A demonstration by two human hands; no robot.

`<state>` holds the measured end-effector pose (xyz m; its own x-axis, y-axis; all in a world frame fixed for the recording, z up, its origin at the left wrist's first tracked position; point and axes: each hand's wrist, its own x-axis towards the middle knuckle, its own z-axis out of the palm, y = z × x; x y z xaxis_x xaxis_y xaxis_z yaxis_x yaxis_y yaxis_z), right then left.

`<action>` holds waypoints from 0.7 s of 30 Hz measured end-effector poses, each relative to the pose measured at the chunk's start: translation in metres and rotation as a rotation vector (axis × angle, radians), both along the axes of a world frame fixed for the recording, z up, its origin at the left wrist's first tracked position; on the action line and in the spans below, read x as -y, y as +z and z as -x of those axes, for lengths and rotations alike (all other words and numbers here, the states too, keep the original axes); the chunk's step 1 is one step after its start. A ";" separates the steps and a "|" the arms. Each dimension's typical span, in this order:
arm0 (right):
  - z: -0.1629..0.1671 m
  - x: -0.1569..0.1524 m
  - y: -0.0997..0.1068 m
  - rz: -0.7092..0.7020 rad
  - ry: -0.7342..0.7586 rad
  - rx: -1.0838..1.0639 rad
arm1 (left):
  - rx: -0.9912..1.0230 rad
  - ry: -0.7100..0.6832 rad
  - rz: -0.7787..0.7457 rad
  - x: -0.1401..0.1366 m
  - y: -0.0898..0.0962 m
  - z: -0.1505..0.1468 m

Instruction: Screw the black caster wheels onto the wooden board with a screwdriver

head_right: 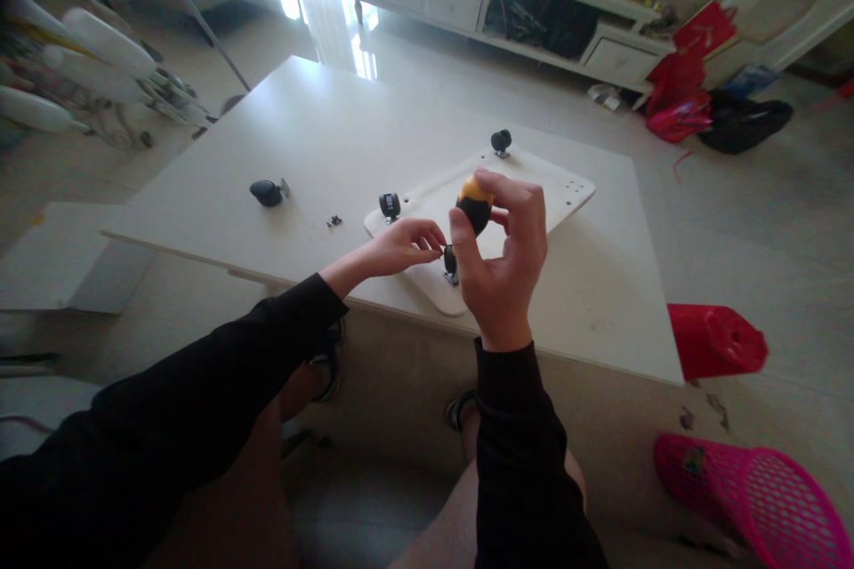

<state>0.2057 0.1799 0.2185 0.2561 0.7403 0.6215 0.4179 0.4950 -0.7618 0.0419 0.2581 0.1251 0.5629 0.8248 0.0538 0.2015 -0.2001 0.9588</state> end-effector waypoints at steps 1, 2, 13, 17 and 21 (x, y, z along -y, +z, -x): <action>0.000 0.000 -0.001 -0.017 0.015 -0.003 | -0.016 0.017 -0.011 0.000 0.000 0.000; 0.000 0.000 -0.001 -0.030 0.026 -0.005 | -0.039 0.034 -0.022 0.000 0.000 0.000; 0.000 0.001 -0.003 -0.100 -0.015 -0.006 | -0.273 -0.109 0.000 0.002 -0.003 -0.002; 0.001 0.003 -0.001 -0.102 -0.005 -0.059 | -0.264 -0.098 0.025 0.003 -0.006 -0.006; 0.001 0.004 0.000 -0.065 -0.043 -0.064 | -0.305 -0.096 0.074 0.005 -0.001 -0.009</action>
<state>0.2047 0.1764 0.2186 0.3277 0.6863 0.6494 0.3910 0.5272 -0.7544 0.0506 0.2535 0.1238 0.6192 0.7626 -0.1873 0.4654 -0.1643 0.8697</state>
